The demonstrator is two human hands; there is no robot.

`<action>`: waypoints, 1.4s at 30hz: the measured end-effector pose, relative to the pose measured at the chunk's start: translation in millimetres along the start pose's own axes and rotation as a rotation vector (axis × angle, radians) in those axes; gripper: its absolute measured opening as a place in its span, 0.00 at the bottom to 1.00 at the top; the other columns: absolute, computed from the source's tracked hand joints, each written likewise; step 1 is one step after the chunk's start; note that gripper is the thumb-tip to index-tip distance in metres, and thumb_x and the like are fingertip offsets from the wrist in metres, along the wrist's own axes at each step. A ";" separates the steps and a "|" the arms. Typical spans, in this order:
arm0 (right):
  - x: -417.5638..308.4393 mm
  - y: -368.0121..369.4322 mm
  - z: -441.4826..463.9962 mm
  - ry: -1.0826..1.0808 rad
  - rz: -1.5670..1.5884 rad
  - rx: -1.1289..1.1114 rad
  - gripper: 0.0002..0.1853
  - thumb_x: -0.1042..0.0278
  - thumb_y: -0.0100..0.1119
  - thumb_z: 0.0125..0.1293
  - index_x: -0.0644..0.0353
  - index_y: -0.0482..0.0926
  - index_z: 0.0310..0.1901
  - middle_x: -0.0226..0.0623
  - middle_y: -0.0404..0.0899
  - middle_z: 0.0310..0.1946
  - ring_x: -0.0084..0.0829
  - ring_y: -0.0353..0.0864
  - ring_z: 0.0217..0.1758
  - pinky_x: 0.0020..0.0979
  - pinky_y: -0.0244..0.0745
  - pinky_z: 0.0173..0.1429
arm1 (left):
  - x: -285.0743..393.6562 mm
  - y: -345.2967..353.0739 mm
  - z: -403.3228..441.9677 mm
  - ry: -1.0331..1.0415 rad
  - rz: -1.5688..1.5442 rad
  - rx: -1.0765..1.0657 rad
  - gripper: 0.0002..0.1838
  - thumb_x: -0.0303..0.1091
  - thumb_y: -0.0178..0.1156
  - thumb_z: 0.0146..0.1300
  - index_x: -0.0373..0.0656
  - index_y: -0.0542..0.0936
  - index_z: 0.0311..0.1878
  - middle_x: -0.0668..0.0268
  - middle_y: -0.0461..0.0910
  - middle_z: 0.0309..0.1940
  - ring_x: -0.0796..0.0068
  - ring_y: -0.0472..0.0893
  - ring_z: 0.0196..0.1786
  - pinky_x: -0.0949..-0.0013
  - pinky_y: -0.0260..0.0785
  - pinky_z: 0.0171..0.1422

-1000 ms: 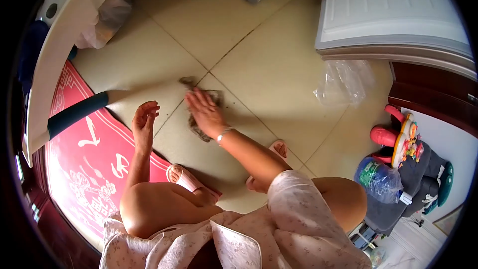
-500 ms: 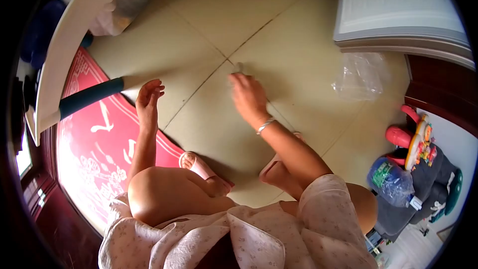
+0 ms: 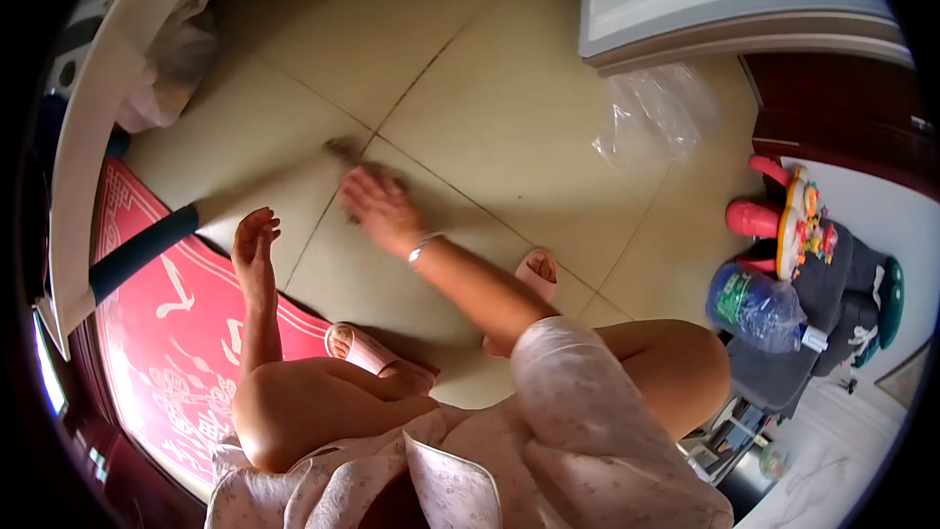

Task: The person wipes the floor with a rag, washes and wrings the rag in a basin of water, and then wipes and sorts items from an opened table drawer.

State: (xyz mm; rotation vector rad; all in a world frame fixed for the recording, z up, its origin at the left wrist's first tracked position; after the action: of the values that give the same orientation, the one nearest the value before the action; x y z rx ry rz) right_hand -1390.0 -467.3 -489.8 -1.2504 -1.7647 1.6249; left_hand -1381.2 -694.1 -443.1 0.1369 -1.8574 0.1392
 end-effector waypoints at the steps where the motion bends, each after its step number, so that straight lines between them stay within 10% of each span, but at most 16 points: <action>1: 31.9 -9.9 -15.1 0.125 -0.027 -0.021 0.32 0.66 0.50 0.65 0.56 0.59 0.72 0.33 0.53 0.75 0.35 0.46 0.80 0.43 0.45 0.80 | 2.4 10.3 4.7 0.004 0.016 -0.035 0.11 0.23 0.52 0.69 0.36 0.77 0.53 0.65 0.79 0.46 0.74 0.79 0.50 0.70 0.71 0.55; 8: 158.1 -17.6 -167.6 0.586 -0.067 0.168 0.30 0.66 0.50 0.65 0.57 0.62 0.69 0.37 0.56 0.73 0.41 0.48 0.78 0.41 0.50 0.78 | 25.9 98.5 30.8 0.079 0.190 -0.431 0.11 0.21 0.53 0.68 0.37 0.77 0.52 0.64 0.80 0.46 0.75 0.80 0.48 0.72 0.72 0.52; 13: 189.3 -46.5 -207.0 0.791 0.171 -0.340 0.35 0.60 0.55 0.64 0.53 0.57 0.72 0.41 0.55 0.72 0.40 0.49 0.78 0.40 0.55 0.76 | 86.2 140.9 21.6 0.336 0.415 -0.635 0.12 0.20 0.56 0.65 0.41 0.79 0.51 0.60 0.80 0.47 0.68 0.80 0.42 0.70 0.74 0.46; 20: 291.0 -251.6 -236.8 0.621 -0.398 0.139 0.35 0.60 0.66 0.55 0.53 0.66 0.65 0.38 0.72 0.61 0.39 0.64 0.70 0.43 0.65 0.65 | 114.9 105.1 26.0 0.361 0.500 -0.613 0.11 0.21 0.56 0.64 0.40 0.78 0.49 0.63 0.81 0.43 0.70 0.80 0.42 0.70 0.73 0.45; 28: 394.0 -217.6 -330.5 1.426 -0.009 0.294 0.50 0.58 0.71 0.53 0.45 0.50 0.74 0.43 0.49 0.76 0.43 0.58 0.75 0.45 0.63 0.71 | 149.6 120.8 9.3 0.243 0.667 -0.650 0.11 0.21 0.57 0.62 0.39 0.78 0.48 0.61 0.81 0.42 0.71 0.80 0.40 0.69 0.74 0.46; 35: 443.1 -143.1 -338.8 1.374 0.205 0.591 0.33 0.62 0.66 0.56 0.49 0.69 0.65 0.45 0.72 0.57 0.46 0.72 0.60 0.42 0.69 0.64 | 192.3 195.4 -17.5 0.273 0.804 -0.777 0.11 0.20 0.57 0.62 0.38 0.79 0.48 0.60 0.81 0.42 0.70 0.80 0.40 0.69 0.74 0.47; 37: 420.3 -187.0 -342.8 1.275 0.074 0.654 0.14 0.64 0.61 0.60 0.56 0.81 0.47 0.38 0.77 0.43 0.42 0.76 0.50 0.42 0.70 0.56 | 197.4 219.4 -23.3 0.286 0.783 -0.830 0.11 0.21 0.57 0.62 0.38 0.78 0.48 0.59 0.80 0.43 0.69 0.81 0.41 0.69 0.74 0.48; 42: 358.3 -308.2 -363.8 0.803 -0.263 1.013 0.07 0.65 0.57 0.61 0.58 0.79 0.33 0.32 0.79 0.37 0.35 0.76 0.45 0.39 0.69 0.52 | 203.6 266.4 -29.7 0.367 0.699 -0.857 0.12 0.23 0.58 0.63 0.38 0.77 0.51 0.60 0.79 0.46 0.68 0.80 0.46 0.67 0.74 0.50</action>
State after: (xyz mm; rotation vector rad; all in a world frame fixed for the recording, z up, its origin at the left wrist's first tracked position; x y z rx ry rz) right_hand -1374.8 59.6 -210.7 -0.8841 -0.4500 1.2700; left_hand -1455.4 -431.2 -246.5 -1.0630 -1.3881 -0.1526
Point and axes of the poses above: each hand's wrist, its own z-axis towards the middle knuckle, its own y-axis out of the palm, x = y × z, the point moved 5 cm from there along z, towards the middle knuckle
